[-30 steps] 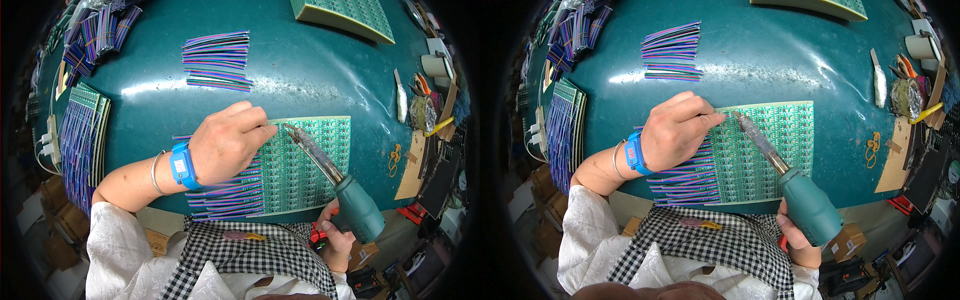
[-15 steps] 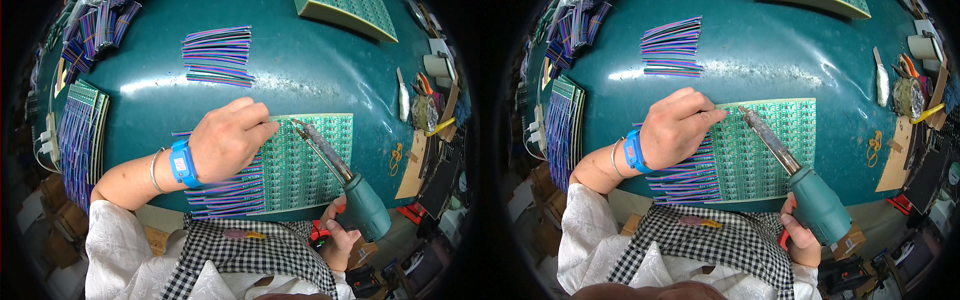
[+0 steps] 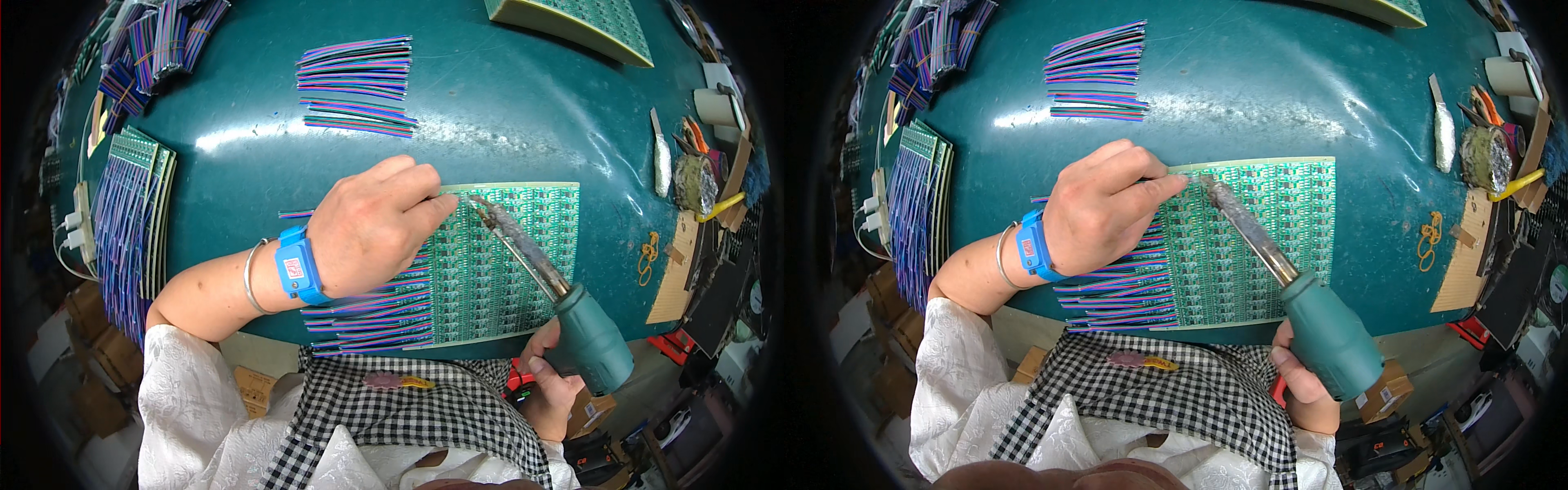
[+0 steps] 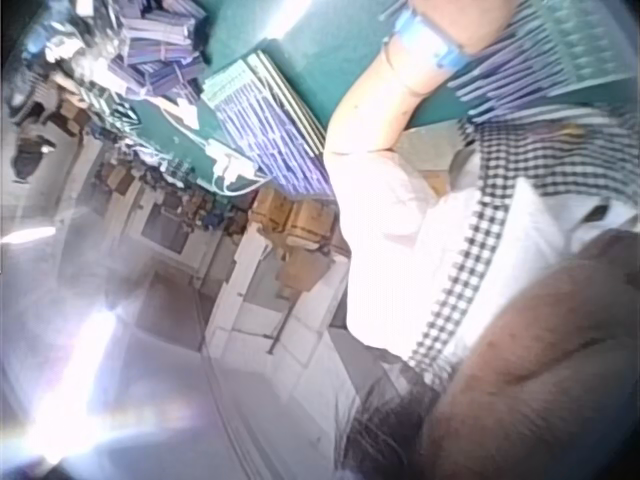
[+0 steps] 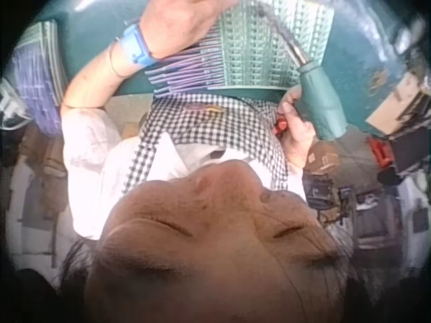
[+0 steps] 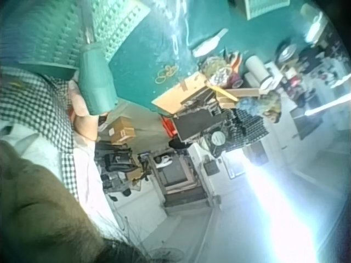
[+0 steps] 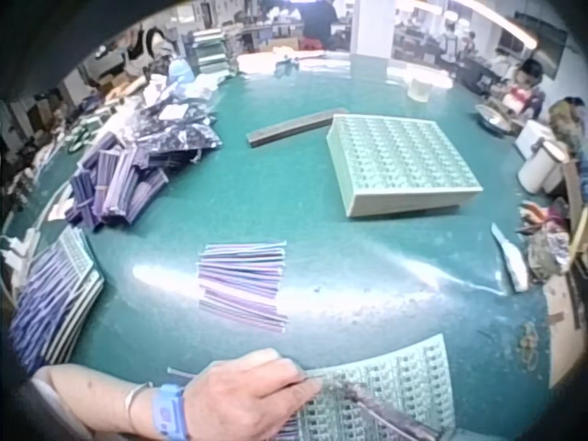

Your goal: Insert and solder wires onto printed circuit boards (PCBs).

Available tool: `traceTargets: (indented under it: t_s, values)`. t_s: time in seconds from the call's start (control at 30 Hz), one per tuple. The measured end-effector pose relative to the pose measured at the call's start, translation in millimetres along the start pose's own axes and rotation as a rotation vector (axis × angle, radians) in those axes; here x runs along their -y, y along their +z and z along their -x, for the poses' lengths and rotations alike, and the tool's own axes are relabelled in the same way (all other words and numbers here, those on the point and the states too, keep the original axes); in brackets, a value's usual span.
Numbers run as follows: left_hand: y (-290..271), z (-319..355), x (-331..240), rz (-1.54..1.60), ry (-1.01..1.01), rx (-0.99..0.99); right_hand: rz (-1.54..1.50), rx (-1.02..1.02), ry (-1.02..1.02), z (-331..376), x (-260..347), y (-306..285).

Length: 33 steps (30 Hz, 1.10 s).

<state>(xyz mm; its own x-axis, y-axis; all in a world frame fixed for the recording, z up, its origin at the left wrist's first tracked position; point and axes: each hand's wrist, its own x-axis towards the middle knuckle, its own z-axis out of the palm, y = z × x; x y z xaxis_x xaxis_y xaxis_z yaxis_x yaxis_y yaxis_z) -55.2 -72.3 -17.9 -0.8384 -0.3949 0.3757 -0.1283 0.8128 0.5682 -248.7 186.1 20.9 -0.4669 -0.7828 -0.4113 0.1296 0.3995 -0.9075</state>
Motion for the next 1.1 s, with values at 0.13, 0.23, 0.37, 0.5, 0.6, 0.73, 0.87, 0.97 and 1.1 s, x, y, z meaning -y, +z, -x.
traceTargets:
  t_s: [0.13, 0.23, 0.37, 0.5, 0.6, 0.73, 0.87, 0.97, 1.1]
  values:
    - [0, 1, 1, 0.005, 0.002, 0.001, -0.23, -0.123, 0.105, 3, 15, 15]
    - [0, 1, 1, 0.001, 0.003, 0.008, -0.168, -0.107, 0.072, 6, 4, 12]
    - [0, 1, 0, -0.004, 0.003, 0.008, -0.024, 0.02, -0.015, 3, -6, -2]
    - [0, 1, 0, -0.011, -0.005, 0.021, 0.089, 0.07, -0.102, 2, -15, -8]
    - [-1, 1, 0, -0.014, -0.006, 0.032, -0.038, 0.016, -0.073, 0, -6, 0]
    - [-1, 2, 0, -0.013, -0.002, 0.038, -0.215, -0.021, -0.116, 2, -5, 2]
    - [0, 2, 2, -0.01, 0.009, 0.02, -0.27, -0.064, 0.007, 6, 5, 7]
    - [1, 3, 1, -0.013, 0.01, 0.019, -0.263, -0.006, -0.025, 5, 1, 4]
    - [-3, 1, -2, -0.029, -0.011, 0.059, -0.289, 0.03, -0.042, 4, 3, 3]
